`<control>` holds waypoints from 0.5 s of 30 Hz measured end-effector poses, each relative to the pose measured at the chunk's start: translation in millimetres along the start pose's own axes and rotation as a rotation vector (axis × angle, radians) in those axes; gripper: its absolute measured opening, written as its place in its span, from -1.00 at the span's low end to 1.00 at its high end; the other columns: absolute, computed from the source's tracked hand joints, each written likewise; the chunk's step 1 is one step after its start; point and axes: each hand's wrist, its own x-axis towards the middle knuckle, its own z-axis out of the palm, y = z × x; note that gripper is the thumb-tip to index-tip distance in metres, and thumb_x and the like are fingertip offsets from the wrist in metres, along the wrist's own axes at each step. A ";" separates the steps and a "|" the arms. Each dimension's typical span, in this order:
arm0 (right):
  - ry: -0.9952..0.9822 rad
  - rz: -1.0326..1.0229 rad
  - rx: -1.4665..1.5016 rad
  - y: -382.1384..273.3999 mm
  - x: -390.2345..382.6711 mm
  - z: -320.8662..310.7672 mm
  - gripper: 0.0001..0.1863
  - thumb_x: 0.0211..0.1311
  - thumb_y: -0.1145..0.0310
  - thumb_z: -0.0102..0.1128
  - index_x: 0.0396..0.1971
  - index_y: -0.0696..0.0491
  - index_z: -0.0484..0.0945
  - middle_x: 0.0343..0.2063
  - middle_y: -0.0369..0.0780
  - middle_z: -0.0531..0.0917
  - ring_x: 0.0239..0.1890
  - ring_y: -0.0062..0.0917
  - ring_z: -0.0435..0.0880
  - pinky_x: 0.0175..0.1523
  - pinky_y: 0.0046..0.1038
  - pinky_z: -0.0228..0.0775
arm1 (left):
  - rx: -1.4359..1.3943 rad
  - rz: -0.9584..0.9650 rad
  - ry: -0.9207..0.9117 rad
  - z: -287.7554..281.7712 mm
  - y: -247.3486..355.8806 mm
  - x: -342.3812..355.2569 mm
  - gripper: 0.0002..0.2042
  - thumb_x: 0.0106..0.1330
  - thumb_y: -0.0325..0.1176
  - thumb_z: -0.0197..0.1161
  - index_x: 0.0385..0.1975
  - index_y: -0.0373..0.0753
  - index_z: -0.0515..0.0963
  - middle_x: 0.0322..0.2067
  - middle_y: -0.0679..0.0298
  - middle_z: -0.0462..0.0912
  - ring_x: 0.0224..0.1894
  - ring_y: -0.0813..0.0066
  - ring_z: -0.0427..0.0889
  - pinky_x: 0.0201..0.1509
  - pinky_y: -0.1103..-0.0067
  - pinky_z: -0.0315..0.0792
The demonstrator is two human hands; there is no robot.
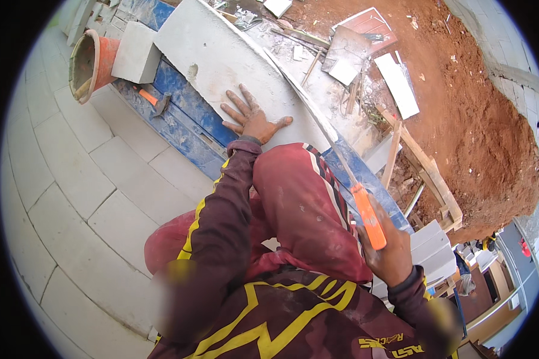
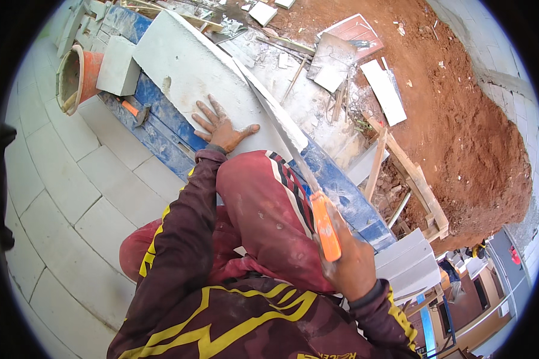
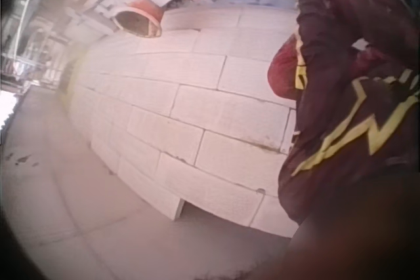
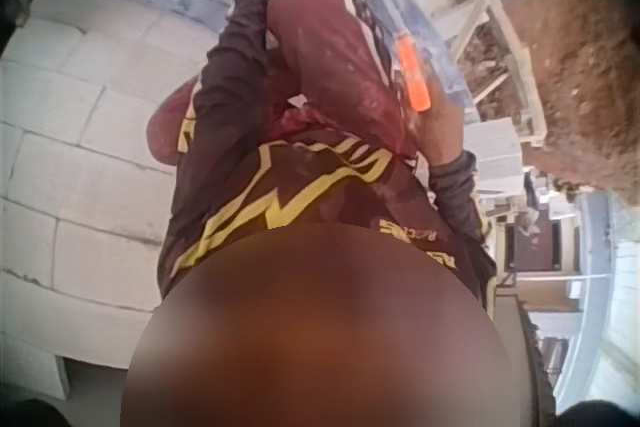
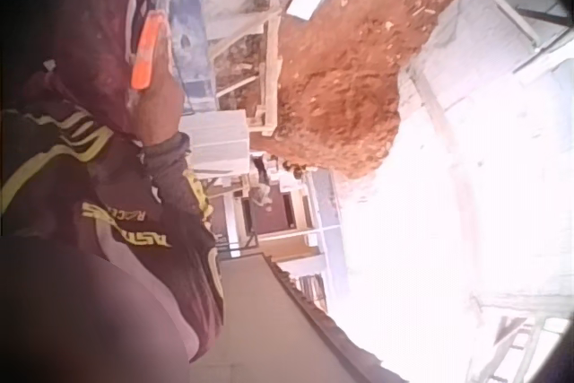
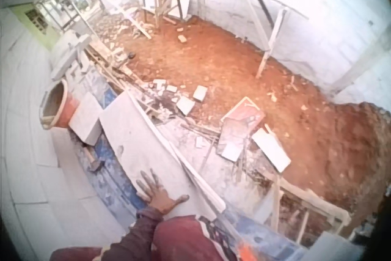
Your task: The person measures a wall and a white tile with a tape measure, then uses a hand saw to cut the tile on a wooden workbench. The person holds the tile with one hand and saws with the other, producing cut pieces.
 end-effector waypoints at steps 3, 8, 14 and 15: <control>-0.190 0.184 -0.064 10.6 84.9 35.6 -0.40 0.31 0.20 0.29 0.29 0.12 0.40 -0.34 0.10 0.71 -0.32 0.03 0.71 -0.24 -0.12 0.56 | 0.026 -0.037 -0.048 -2.7 2.7 2.1 0.67 -0.39 0.50 0.56 0.52 -0.11 -0.64 0.49 -0.23 -0.74 0.48 -0.45 -0.75 0.36 -0.42 -0.53; -0.133 0.129 -0.071 37.2 101.5 73.8 -0.52 0.26 0.18 0.31 0.10 0.13 0.51 -0.35 0.14 0.69 -0.38 0.12 0.68 -0.22 0.01 0.54 | 0.012 -0.010 -0.011 -6.1 4.1 -0.5 0.69 -0.42 0.49 0.58 0.52 -0.12 -0.63 0.49 -0.23 -0.73 0.49 -0.46 -0.73 0.36 -0.41 -0.52; -0.110 0.084 -0.006 -4.1 -3.3 -14.8 -0.34 0.30 0.24 0.31 0.37 0.01 0.35 -0.03 0.05 0.69 -0.37 -0.02 0.72 -0.26 -0.08 0.57 | -0.014 -0.007 0.011 2.5 -1.9 0.2 0.70 -0.43 0.49 0.58 0.52 -0.13 -0.63 0.50 -0.20 -0.74 0.49 -0.45 -0.74 0.36 -0.41 -0.53; -0.129 0.058 -0.031 -3.5 8.1 -14.1 -0.37 0.30 0.23 0.31 0.34 0.03 0.37 -0.06 0.04 0.70 -0.37 -0.01 0.72 -0.25 -0.08 0.57 | -0.007 -0.023 -0.003 2.5 -1.5 1.0 0.69 -0.42 0.48 0.58 0.52 -0.13 -0.62 0.50 -0.19 -0.74 0.49 -0.43 -0.75 0.37 -0.40 -0.52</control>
